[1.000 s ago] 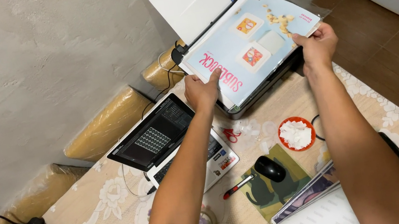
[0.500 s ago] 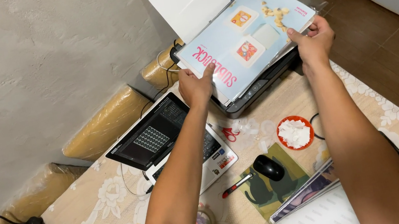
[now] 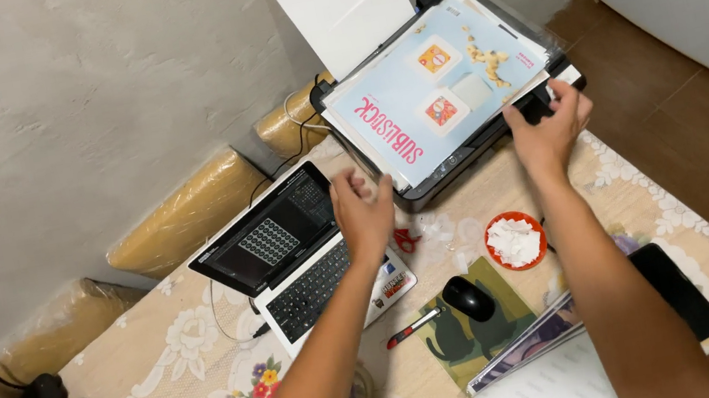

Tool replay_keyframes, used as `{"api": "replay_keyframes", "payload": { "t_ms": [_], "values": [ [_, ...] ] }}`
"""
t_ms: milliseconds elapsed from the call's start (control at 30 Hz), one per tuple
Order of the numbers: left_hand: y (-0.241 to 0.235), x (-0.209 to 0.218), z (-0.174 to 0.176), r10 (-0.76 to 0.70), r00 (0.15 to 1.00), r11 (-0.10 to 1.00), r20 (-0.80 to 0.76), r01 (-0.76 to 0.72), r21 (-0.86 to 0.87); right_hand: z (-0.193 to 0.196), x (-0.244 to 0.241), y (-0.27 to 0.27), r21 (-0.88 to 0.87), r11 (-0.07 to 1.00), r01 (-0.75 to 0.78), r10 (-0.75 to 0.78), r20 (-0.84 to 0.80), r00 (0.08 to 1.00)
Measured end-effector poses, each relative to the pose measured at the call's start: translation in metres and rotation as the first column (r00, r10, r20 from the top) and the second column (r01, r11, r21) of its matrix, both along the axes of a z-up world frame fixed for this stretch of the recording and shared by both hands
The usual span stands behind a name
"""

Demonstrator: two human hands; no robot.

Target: The person organizes a worktable, moves a laptop and mouse, and places a printed sublimation sheet into a printer. They then reposition a heat press, gather rolls of tape, and place a camouflage-patterned cap on the table, smoothing a white paper insert inside it.

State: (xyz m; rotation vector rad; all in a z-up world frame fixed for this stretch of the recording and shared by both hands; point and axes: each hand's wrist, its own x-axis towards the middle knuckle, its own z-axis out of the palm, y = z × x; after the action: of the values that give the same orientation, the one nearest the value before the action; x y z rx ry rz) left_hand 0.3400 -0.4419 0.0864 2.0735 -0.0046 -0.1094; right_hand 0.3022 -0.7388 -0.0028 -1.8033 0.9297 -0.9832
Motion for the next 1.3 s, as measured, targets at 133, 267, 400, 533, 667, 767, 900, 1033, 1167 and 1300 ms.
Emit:
{"api": "replay_keyframes", "payload": {
  "t_ms": [133, 267, 400, 533, 667, 767, 900, 1033, 1167, 1300],
  "values": [
    [0.077, -0.107, -0.026, -0.053, 0.998, 0.998, 0.042, 0.054, -0.023, 0.022, -0.064, 0.079, 0.012, 0.993, -0.119, 0.118, 0.021, 0.993],
    [0.182, -0.218, -0.075, -0.117, 0.951, 0.983, -0.285, 0.151, 0.102, -0.005, -0.138, 0.156, 0.234, 0.927, -0.293, 0.330, -0.140, 0.934],
    [0.295, -0.337, -0.163, 0.035, 0.972, 0.979, -0.234, 0.014, 0.204, -0.073, -0.216, 0.227, 0.191, 0.896, -0.401, 0.438, -0.240, 0.866],
    [0.349, -0.408, -0.223, 0.270, 0.949, 0.952, 0.162, -0.288, 0.106, -0.096, -0.278, 0.298, 0.315, 0.868, -0.383, 0.487, -0.393, 0.780],
    [0.422, -0.433, -0.198, 0.057, 0.926, 0.957, -0.374, 0.056, 0.286, -0.123, -0.352, 0.391, 0.528, 0.680, -0.508, 0.715, -0.325, 0.619],
    [0.453, -0.446, -0.151, -0.017, 0.844, 0.938, -0.536, 0.199, 0.283, -0.106, -0.404, 0.459, 0.739, 0.420, -0.528, 0.892, -0.228, 0.391],
    [0.511, -0.474, -0.131, -0.089, 0.835, 0.947, -0.543, 0.240, 0.215, -0.097, -0.464, 0.542, 0.916, 0.217, -0.338, 0.972, -0.172, 0.158],
    [0.581, -0.523, -0.181, 0.076, 0.907, 0.967, -0.413, 0.033, 0.251, -0.105, -0.494, 0.597, 0.930, 0.212, -0.299, 0.969, -0.162, 0.185],
    [0.644, -0.561, -0.186, 0.145, 0.912, 0.973, -0.383, -0.061, 0.224, -0.111, -0.528, 0.639, 0.969, 0.189, -0.157, 0.955, -0.144, 0.260],
    [0.683, -0.590, -0.172, 0.303, 0.871, 0.930, -0.387, -0.181, 0.320, -0.110, -0.546, 0.662, 0.987, 0.158, -0.023, 0.929, -0.141, 0.343]
  ]
}}
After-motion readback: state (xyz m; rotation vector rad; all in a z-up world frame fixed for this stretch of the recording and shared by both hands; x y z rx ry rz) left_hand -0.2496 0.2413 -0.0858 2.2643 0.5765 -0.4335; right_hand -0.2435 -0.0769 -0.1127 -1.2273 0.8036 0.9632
